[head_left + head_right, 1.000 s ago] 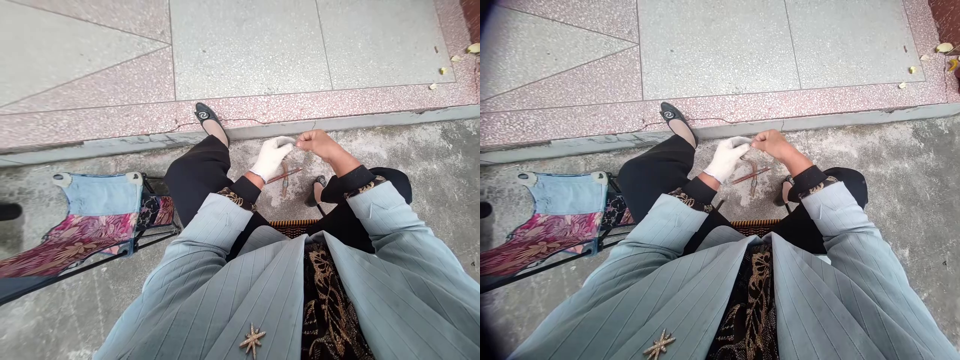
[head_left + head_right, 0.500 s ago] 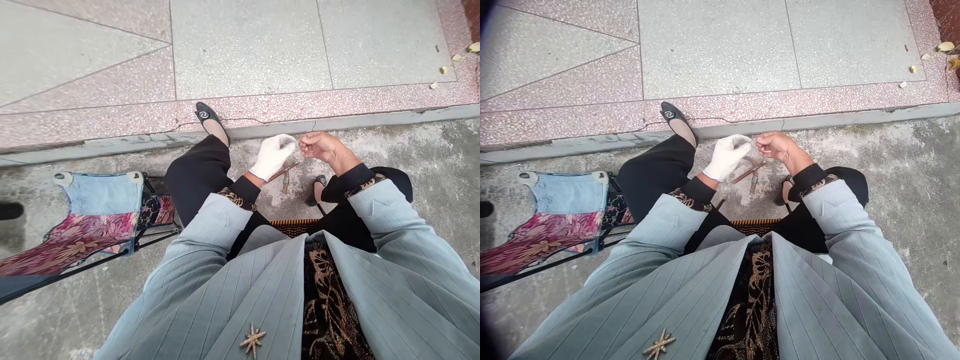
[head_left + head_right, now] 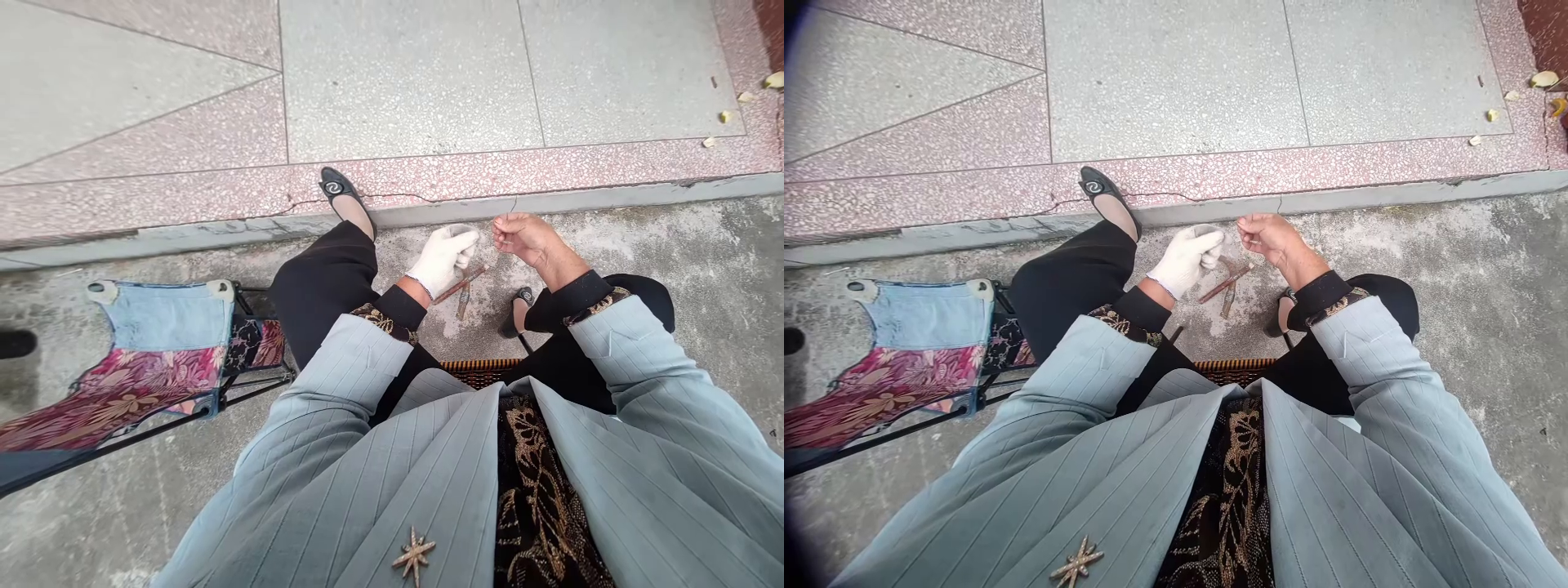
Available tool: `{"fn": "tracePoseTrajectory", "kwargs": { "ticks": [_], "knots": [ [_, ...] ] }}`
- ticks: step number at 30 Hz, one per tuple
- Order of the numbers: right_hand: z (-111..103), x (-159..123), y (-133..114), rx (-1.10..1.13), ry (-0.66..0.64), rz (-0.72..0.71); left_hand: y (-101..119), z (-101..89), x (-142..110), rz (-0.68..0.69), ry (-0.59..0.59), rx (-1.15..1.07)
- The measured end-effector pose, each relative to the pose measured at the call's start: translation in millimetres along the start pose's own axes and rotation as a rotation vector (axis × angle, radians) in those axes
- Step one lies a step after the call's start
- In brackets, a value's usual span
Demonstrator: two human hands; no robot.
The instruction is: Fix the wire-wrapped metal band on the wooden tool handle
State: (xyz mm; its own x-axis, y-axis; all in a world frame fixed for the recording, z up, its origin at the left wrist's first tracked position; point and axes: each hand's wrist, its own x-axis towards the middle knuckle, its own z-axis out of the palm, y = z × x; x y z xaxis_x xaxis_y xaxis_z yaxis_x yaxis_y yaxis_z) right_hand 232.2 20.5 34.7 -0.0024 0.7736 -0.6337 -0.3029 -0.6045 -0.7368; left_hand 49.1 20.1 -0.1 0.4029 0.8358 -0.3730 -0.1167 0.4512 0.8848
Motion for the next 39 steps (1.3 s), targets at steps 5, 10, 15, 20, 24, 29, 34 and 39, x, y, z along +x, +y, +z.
{"fn": "tracePoseTrajectory", "kwargs": {
  "ticks": [5,10,15,20,24,29,34,39],
  "knots": [
    [1,-3,-2,0.086,-0.007,0.112,1,0.8,2,0.036,0.088,0.049],
    [3,-5,-1,0.112,0.007,0.142,-5,-3.0,8,0.2,0.158,0.461],
    [8,-4,6,0.104,-0.009,0.113,-10,-1.7,5,0.355,0.141,0.676],
    [15,-7,5,0.124,0.003,0.112,-10,-1.1,3,0.462,0.211,0.985],
    [20,-8,5,0.155,-0.008,0.102,-10,-1.1,6,0.447,0.267,1.063],
    [26,-8,7,0.172,0.01,0.049,-9,2.5,8,0.413,0.275,1.028],
    [26,-10,1,0.204,0.02,0.065,-6,5.1,6,0.396,0.266,0.914],
    [22,-13,-3,0.196,0.015,0.044,0,6.7,2,0.393,0.211,0.824]
  ]
}}
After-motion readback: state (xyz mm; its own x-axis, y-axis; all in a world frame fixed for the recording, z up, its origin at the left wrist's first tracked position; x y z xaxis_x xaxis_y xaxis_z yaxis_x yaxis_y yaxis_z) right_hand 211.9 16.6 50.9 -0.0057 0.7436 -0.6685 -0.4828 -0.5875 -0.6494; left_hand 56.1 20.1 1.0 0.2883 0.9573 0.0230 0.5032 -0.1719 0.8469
